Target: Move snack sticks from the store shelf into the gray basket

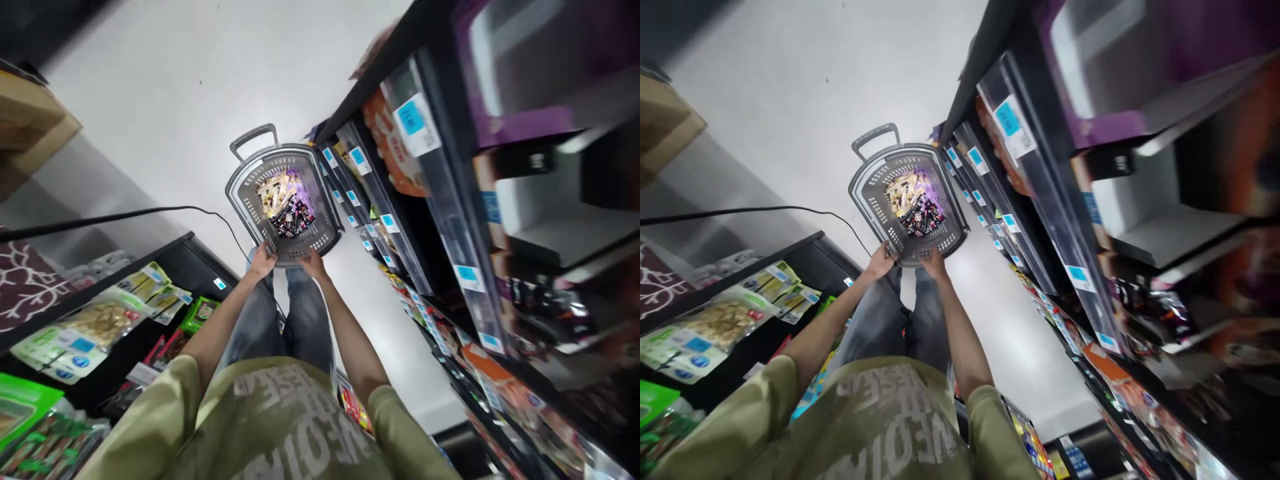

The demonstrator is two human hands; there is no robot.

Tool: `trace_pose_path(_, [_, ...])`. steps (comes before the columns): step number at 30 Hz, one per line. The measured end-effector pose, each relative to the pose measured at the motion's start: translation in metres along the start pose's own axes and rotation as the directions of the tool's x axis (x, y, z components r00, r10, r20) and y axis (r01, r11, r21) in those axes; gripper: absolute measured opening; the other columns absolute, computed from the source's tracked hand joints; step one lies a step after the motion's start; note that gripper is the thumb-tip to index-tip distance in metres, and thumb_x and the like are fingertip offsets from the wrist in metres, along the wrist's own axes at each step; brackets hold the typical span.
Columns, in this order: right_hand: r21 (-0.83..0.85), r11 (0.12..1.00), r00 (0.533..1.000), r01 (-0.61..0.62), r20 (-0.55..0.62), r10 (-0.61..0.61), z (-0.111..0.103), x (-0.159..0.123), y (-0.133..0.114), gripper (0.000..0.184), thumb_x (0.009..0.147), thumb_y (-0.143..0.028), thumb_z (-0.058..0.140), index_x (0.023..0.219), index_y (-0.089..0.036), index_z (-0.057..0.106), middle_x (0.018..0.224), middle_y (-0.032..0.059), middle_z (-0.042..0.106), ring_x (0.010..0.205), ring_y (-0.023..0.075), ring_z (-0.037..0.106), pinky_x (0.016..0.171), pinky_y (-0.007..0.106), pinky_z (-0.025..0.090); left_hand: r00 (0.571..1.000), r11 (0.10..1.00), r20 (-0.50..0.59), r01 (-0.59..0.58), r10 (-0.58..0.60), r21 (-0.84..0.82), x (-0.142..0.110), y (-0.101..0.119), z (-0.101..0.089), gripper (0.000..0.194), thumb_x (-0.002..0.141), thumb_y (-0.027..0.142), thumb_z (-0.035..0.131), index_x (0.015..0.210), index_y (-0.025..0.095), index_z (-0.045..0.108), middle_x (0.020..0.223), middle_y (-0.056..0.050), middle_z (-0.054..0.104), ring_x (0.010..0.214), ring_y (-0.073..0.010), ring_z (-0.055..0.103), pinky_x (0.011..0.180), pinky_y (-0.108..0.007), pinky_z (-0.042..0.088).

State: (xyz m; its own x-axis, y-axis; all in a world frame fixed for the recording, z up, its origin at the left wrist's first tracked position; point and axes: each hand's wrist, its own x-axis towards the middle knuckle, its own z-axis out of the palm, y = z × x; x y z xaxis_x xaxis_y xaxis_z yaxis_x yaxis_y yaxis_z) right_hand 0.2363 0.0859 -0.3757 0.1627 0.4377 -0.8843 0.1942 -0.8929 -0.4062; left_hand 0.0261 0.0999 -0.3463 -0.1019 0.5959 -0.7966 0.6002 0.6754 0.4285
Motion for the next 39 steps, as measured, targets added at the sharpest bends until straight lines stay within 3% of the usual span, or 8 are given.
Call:
trace_pose_path(8, [-0.009, 0.995, 0.995, 0.098, 0.014, -0.098, 0.030, 0.090, 0.052, 0.094, 0.052, -0.030, 0.094, 0.134, -0.018, 0.052, 0.136, 0.0138, 0.061, 0.129, 0.0325, 0.053, 0.114, 0.050, 0.039, 0.975, 0.999, -0.216, 0.040, -0.045, -0.029, 0.102, -0.065, 0.019, 0.097, 0.084, 0.031, 0.068, 0.153, -0.006, 0.011, 0.163, -0.029, 0.010, 0.154, -0.0409, 0.005, 0.125, -0.055, 0.009])
trace_pose_path(11, [-0.117, 0.985, 0.992, 0.123, 0.013, -0.122, 0.052, 0.122, 0.066, 0.102, 0.054, -0.031, 0.094, 0.142, -0.016, 0.044, 0.150, 0.0176, 0.048, 0.142, 0.0358, 0.040, 0.120, 0.052, 0.030, 0.953, 0.995, -0.284, 0.094, -0.102, -0.041, 0.133, -0.075, 0.030, 0.112, 0.084, 0.034, 0.070, 0.151, -0.010, -0.007, 0.163, -0.034, -0.002, 0.154, -0.0393, -0.003, 0.126, -0.051, 0.004])
trace_pose_path(13, [-0.233, 0.969, 0.996, 0.083, -0.010, -0.088, 0.067, 0.142, 0.071, 0.108, 0.058, -0.033, 0.091, 0.148, -0.012, 0.035, 0.156, 0.0214, 0.038, 0.146, 0.0363, 0.034, 0.121, 0.051, 0.027, 0.924, 0.993, -0.366, 0.097, -0.114, -0.065, 0.146, -0.074, 0.039, 0.113, 0.082, 0.033, 0.070, 0.152, -0.008, -0.009, 0.164, -0.033, -0.003, 0.155, -0.0349, -0.001, 0.127, -0.044, 0.004])
trace_pose_path(18, [-0.401, 0.916, 0.999, 0.021, -0.029, -0.036, 0.105, 0.196, 0.081, 0.114, 0.065, -0.034, 0.088, 0.151, -0.001, 0.022, 0.154, 0.0282, 0.037, 0.145, 0.0336, 0.035, 0.120, 0.041, 0.028, 0.785, 0.992, -0.607, 0.110, -0.123, -0.059, 0.153, -0.072, 0.058, 0.094, 0.085, 0.028, 0.062, 0.155, -0.001, 0.006, 0.166, -0.027, 0.009, 0.156, -0.0290, 0.007, 0.127, -0.038, 0.008])
trace_pose_path(20, [-0.418, 0.908, 0.998, 0.026, -0.043, -0.049, 0.118, 0.220, 0.088, 0.115, 0.063, -0.032, 0.089, 0.150, 0.001, 0.022, 0.151, 0.0281, 0.041, 0.143, 0.0330, 0.037, 0.118, 0.038, 0.031, 0.755, 0.996, -0.650, 0.089, -0.084, -0.026, 0.153, -0.076, 0.062, 0.093, 0.085, 0.031, 0.061, 0.155, -0.001, 0.009, 0.165, -0.026, 0.013, 0.155, -0.0290, 0.010, 0.127, -0.038, 0.010])
trace_pose_path(26, [-0.500, 0.866, 0.992, 0.017, -0.103, -0.079, 0.148, 0.274, 0.109, 0.111, 0.065, -0.031, 0.086, 0.151, -0.002, 0.023, 0.149, 0.0278, 0.040, 0.142, 0.0353, 0.036, 0.118, 0.043, 0.029, 0.734, 0.993, -0.678, 0.106, -0.044, 0.050, 0.154, -0.090, 0.065, 0.101, 0.082, 0.038, 0.066, 0.156, 0.003, 0.008, 0.164, -0.025, 0.019, 0.154, -0.0307, 0.019, 0.126, -0.041, 0.016])
trace_pose_path(33, [-0.563, 0.826, 0.973, -0.025, -0.203, -0.109, 0.181, 0.296, 0.114, 0.090, 0.071, -0.033, 0.082, 0.143, -0.007, 0.034, 0.142, 0.0243, 0.045, 0.131, 0.0346, 0.043, 0.108, 0.045, 0.038, 0.687, 0.982, -0.727, 0.150, -0.021, 0.113, 0.152, -0.087, 0.070, 0.101, 0.081, 0.042, 0.067, 0.156, 0.003, 0.013, 0.159, -0.026, 0.029, 0.151, -0.0325, 0.027, 0.123, -0.042, 0.025])
trace_pose_path(39, [-0.660, 0.751, 0.975, -0.027, -0.182, -0.125, 0.180, 0.309, 0.114, 0.072, 0.077, -0.034, 0.077, 0.135, -0.011, 0.042, 0.136, 0.0248, 0.051, 0.124, 0.0349, 0.052, 0.105, 0.050, 0.040, 0.685, 0.978, -0.728, 0.169, -0.031, 0.118, 0.154, -0.089, 0.070, 0.102, 0.081, 0.044, 0.066, 0.155, 0.002, 0.011, 0.159, -0.027, 0.028, 0.150, -0.0338, 0.027, 0.123, -0.044, 0.023])
